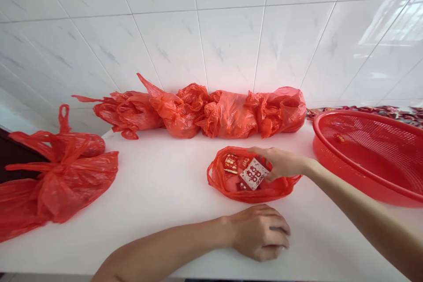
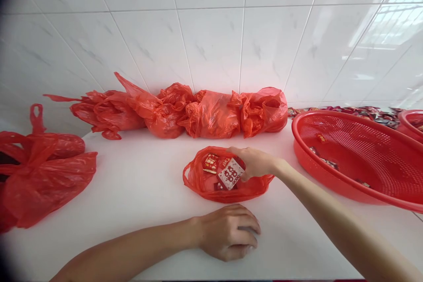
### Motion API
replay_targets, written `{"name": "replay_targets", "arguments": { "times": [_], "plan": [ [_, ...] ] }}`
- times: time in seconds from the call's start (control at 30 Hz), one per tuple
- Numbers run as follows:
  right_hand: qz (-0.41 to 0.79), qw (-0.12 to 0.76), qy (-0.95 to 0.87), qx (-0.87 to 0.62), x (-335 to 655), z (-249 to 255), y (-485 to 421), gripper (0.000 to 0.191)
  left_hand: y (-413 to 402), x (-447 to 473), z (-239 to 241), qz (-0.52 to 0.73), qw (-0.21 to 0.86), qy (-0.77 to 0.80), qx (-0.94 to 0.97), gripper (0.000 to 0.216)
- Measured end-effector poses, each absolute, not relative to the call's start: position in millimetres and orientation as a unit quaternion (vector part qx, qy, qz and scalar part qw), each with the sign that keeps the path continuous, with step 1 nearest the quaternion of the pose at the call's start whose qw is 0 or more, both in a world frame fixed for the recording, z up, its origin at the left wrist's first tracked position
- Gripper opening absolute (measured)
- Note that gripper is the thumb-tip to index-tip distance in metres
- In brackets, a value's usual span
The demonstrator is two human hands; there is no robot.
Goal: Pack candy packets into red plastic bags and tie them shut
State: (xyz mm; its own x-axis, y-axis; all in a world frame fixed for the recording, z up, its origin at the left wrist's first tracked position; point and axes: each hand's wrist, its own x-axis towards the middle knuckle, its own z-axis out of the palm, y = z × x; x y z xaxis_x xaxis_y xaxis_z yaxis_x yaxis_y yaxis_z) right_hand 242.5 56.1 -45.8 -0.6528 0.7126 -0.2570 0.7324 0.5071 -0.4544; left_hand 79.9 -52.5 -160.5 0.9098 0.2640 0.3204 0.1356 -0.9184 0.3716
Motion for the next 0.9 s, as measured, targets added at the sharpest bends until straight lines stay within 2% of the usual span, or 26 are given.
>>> {"name": "replay_targets", "arguments": {
  "times": [0.07, 0.23, 0.33, 0.43, 0.5, 0.53, 0.67, 0.77, 0.9],
  "plan": [
    [-0.268, 0.012, 0.868, 0.419, 244.1, -54.2, 49.4, 0.094, -52.7, 80.4, -161.7, 0.19, 0.164, 0.1, 0.963, 0.017],
    [-0.252, -0.028, 0.855, 0.453, 246.3, -74.7, 33.8, 0.073, -55.1, 80.7, -157.9, 0.207, 0.149, 0.103, 0.962, 0.015],
    [-0.242, -0.063, 0.854, 0.455, 248.5, -86.1, 27.8, 0.066, -50.4, 74.5, -143.1, 0.298, 0.137, 0.122, 0.937, 0.015],
    [-0.239, -0.128, 0.857, 0.438, 251.4, -93.9, 25.6, 0.038, -37.1, 60.5, -123.6, 0.396, 0.142, 0.219, 0.88, 0.017],
    [-0.265, -0.176, 0.843, 0.434, 251.9, -96.4, 24.7, 0.014, -26.1, 49.0, -114.4, 0.422, 0.173, 0.309, 0.835, 0.017],
    [-0.294, -0.201, 0.827, 0.435, 251.3, -97.0, 23.9, 0.008, -21.0, 43.7, -112.0, 0.426, 0.195, 0.352, 0.81, 0.017],
    [-0.466, -0.3, 0.725, 0.408, 244.2, -99.6, 18.9, 0.019, -10.0, 30.7, -115.3, 0.436, 0.329, 0.465, 0.696, 0.04],
    [-0.551, -0.333, 0.666, 0.376, 238.7, -101.8, 16.2, 0.028, -9.9, 29.0, -120.7, 0.423, 0.447, 0.453, 0.645, 0.032],
    [-0.612, -0.348, 0.622, 0.342, 237.7, -102.2, 15.6, 0.041, -10.4, 29.5, -120.1, 0.466, 0.493, 0.453, 0.579, 0.039]
  ]
}}
